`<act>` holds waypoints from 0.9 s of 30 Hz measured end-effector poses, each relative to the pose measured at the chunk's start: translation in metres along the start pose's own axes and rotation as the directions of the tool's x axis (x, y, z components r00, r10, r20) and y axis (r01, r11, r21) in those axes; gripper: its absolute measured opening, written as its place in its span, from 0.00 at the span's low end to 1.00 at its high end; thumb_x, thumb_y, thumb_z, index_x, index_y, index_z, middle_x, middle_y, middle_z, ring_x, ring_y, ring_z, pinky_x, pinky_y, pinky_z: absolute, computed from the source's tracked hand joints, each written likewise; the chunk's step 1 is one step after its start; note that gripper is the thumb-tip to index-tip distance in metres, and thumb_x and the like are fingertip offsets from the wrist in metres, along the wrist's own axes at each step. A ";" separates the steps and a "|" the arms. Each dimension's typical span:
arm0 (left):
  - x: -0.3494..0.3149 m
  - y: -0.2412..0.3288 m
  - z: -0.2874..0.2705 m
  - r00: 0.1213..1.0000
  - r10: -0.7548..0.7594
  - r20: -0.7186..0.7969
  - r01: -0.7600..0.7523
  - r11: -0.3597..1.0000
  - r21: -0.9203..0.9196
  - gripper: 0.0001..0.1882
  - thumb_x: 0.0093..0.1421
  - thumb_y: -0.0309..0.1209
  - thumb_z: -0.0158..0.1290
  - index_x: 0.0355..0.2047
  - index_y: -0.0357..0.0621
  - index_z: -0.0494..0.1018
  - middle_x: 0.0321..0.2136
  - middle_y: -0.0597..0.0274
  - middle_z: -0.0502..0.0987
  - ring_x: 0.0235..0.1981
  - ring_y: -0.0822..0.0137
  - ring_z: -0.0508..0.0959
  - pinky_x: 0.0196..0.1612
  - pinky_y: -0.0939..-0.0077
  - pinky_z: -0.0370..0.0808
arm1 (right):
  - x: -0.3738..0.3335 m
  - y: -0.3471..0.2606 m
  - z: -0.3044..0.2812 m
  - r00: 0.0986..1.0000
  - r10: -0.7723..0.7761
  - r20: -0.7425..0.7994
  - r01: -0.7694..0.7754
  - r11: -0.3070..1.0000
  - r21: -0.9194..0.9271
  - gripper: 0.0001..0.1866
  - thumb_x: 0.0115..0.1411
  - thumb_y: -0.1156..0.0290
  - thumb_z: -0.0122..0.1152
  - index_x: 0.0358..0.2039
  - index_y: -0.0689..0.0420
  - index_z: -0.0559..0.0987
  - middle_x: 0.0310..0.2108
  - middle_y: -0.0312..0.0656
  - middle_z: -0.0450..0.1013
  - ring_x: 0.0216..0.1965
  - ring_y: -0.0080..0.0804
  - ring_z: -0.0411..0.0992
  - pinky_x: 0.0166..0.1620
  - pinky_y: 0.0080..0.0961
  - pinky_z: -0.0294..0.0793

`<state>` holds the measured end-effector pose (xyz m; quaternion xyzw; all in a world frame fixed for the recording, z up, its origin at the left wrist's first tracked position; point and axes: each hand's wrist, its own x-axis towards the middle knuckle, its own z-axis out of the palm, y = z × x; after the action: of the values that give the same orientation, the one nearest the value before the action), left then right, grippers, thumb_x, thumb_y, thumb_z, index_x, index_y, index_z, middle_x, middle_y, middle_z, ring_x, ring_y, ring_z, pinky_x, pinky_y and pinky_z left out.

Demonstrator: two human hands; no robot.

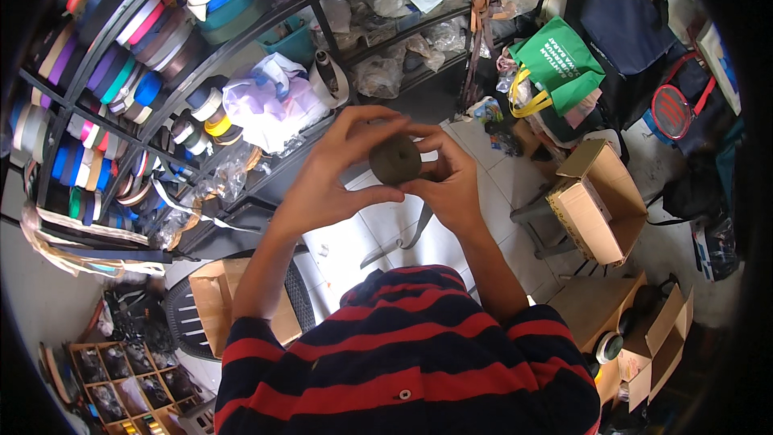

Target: The person picks up several rolls of tape from a shelf and a box on the floor, holding and turning them one at a time before placing them back onto the shelves.

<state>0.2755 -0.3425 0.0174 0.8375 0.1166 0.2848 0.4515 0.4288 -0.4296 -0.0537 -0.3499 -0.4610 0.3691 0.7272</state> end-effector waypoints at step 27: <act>-0.024 -0.036 0.024 0.978 -0.207 -0.013 0.181 0.883 -0.432 0.18 0.61 0.32 0.53 0.50 0.36 0.71 0.45 0.59 0.73 0.48 0.70 0.71 0.51 0.75 0.67 | -0.010 0.006 -0.013 1.000 -0.013 0.021 0.018 0.972 -0.236 0.22 0.36 0.85 0.73 0.28 0.59 0.68 0.36 0.40 0.67 0.30 0.21 0.70 0.27 0.17 0.70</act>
<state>0.2725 -0.3495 -0.0310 0.6931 0.1476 0.2815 0.6470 0.4369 -0.4374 -0.0670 -0.4265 -0.5113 0.3094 0.6789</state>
